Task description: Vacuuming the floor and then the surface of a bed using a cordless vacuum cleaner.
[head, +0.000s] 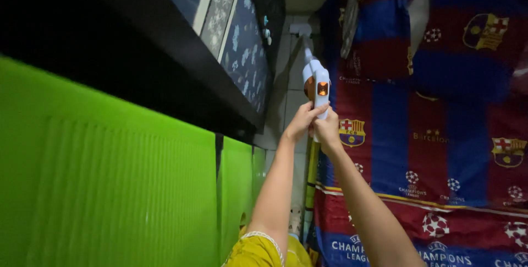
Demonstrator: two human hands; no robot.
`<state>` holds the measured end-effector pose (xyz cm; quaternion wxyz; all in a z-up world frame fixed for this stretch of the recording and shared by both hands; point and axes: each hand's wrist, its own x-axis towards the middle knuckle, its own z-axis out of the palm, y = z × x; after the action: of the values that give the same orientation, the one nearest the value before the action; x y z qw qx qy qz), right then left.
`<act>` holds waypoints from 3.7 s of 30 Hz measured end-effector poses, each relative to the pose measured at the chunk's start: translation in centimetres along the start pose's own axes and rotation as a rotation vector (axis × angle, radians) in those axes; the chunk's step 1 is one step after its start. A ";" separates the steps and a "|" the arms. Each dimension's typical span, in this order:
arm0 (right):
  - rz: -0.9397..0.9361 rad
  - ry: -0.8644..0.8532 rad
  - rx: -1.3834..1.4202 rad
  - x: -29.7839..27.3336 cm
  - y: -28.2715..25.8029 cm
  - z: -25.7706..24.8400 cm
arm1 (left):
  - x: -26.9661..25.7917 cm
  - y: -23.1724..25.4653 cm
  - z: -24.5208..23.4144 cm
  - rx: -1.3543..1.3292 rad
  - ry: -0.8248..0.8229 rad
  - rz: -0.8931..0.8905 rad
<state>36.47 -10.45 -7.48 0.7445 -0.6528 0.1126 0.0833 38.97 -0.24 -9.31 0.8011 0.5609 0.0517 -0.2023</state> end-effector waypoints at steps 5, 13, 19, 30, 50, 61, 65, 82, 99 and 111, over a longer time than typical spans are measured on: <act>0.046 -0.017 -0.029 3.2 -0.5 -0.5 | 5.0 -2.2 -1.2 0.044 0.019 0.047; 0.083 -0.058 -0.007 -0.8 0.5 -2.8 | 0.2 -2.8 1.2 0.139 0.032 -0.056; 0.114 -0.039 -0.054 -8.4 1.9 -4.5 | -7.3 -4.9 3.7 0.090 0.023 -0.079; 0.101 -0.051 -0.074 -26.7 3.5 -4.6 | -24.8 -9.0 7.2 0.100 0.028 -0.016; 0.156 -0.105 -0.044 -41.5 8.0 -2.8 | -37.9 -16.5 5.5 0.059 -0.048 0.019; 0.230 -0.060 -0.083 -52.0 10.5 -0.6 | -50.5 -16.4 6.0 0.160 0.008 -0.027; 0.251 -0.066 -0.119 -58.3 10.2 0.0 | -56.9 -16.5 7.2 0.119 0.002 -0.071; 0.176 -0.066 -0.108 -62.4 10.7 0.2 | -61.3 -15.4 7.2 0.196 -0.005 -0.189; 0.044 -0.067 -0.019 -47.9 11.6 1.2 | -48.0 -14.0 3.9 0.094 -0.003 -0.009; 0.067 -0.070 -0.069 -38.8 9.2 0.5 | -37.8 -14.2 3.2 0.057 0.040 -0.027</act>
<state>-3.26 -7.78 -5.44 0.7218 -0.6706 0.1053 0.1351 -1.46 2.79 -8.94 0.7806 0.5868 0.0695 -0.2035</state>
